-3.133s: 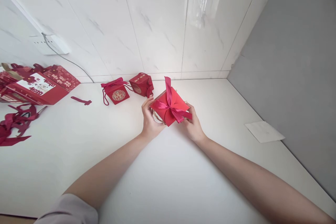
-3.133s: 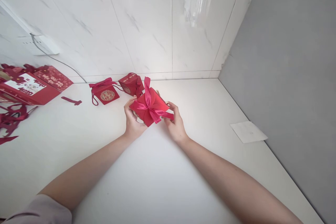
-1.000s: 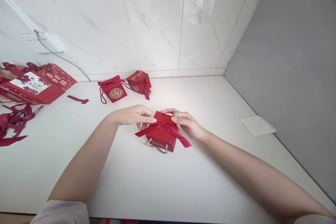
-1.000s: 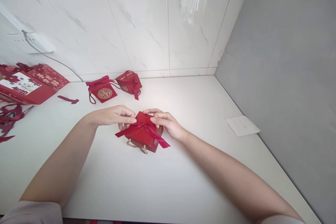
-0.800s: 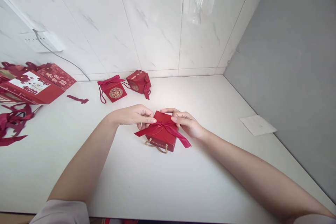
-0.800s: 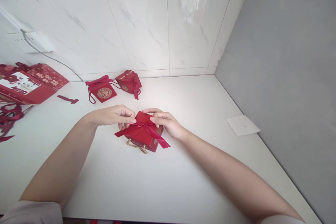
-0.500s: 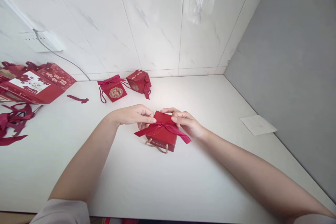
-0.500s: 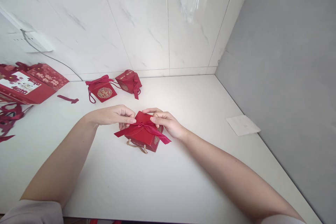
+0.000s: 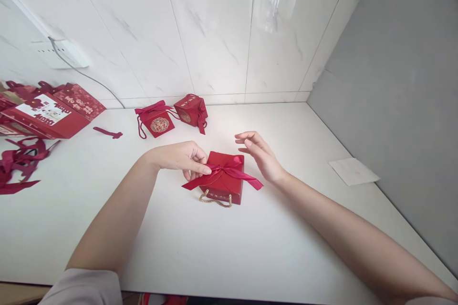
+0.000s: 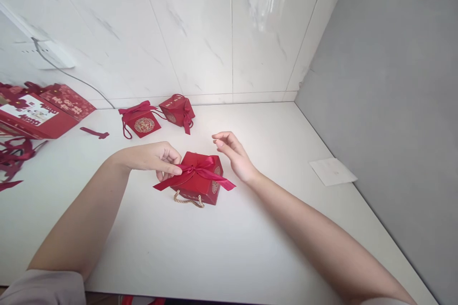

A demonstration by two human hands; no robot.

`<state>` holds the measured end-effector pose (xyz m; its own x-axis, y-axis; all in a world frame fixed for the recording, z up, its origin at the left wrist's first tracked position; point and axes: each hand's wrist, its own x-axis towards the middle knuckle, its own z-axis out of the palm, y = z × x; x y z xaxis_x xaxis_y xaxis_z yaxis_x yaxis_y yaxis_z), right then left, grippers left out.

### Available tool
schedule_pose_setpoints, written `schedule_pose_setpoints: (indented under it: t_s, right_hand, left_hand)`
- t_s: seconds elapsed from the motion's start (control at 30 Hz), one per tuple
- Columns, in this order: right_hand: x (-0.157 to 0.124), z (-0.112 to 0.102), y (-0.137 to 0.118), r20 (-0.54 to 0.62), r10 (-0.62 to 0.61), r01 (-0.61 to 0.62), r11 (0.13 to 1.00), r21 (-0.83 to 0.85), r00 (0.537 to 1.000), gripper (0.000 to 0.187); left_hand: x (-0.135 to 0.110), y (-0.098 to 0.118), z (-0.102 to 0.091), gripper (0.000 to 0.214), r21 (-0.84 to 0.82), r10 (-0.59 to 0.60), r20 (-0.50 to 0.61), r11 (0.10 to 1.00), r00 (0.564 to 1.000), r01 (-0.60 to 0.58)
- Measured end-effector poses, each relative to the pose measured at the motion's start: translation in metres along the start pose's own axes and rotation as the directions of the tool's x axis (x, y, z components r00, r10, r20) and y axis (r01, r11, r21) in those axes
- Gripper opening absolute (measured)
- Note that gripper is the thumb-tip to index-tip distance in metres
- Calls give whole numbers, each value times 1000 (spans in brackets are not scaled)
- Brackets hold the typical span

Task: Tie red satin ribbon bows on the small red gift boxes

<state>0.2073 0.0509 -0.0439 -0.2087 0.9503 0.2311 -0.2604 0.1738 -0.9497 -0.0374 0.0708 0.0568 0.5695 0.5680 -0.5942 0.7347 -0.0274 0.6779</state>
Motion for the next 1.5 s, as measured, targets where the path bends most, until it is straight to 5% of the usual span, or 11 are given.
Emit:
schedule_pose_setpoints:
  t_s: [0.07,0.13,0.23,0.37,0.43,0.6,0.7,0.93,1.33,1.5]
  right_hand:
    - [6,-12,-12,-10,25,-26,991,-134,1000,31]
    - [10,-24,-27,189,222,-161,943,-292,957,52]
    - [11,-36,-45,460,542,-318,819,-478,703,70]
    - [7,-31,-47,661,672,-359,739,-570,335,53]
    - [5,-25,-42,714,650,-358,752,-554,259,47]
    - [1,-16,-36,790,475,-333,872,-360,389,46]
    - [0,-15,-37,792,445,-329,887,-325,418,48]
    - [-1,-15,-41,800,489,-315,865,-392,348,52]
    - [2,-18,-41,793,512,-254,857,-448,330,43]
    - [5,-31,-28,780,541,-225,841,-492,314,35]
  left_hand:
    - [-2,0,-1,33,12,-2,12,1000,1000,2]
    - [-4,1,-3,33,22,-7,35,1000,999,7]
    - [-4,0,-4,35,25,-16,64,1000,998,14]
    - [-3,-3,-5,36,17,-30,63,999,998,29]
    - [-3,-3,-5,36,15,-30,58,999,998,29]
    - [-4,-1,-4,37,8,-17,73,1000,997,17]
    - [-3,-1,-3,38,6,-13,76,1000,997,13]
    - [2,-4,-3,39,23,10,57,1000,998,-11]
    - [8,-7,-2,36,-34,38,90,999,995,-35]
    - [1,-11,-7,31,-80,91,-16,993,996,-92]
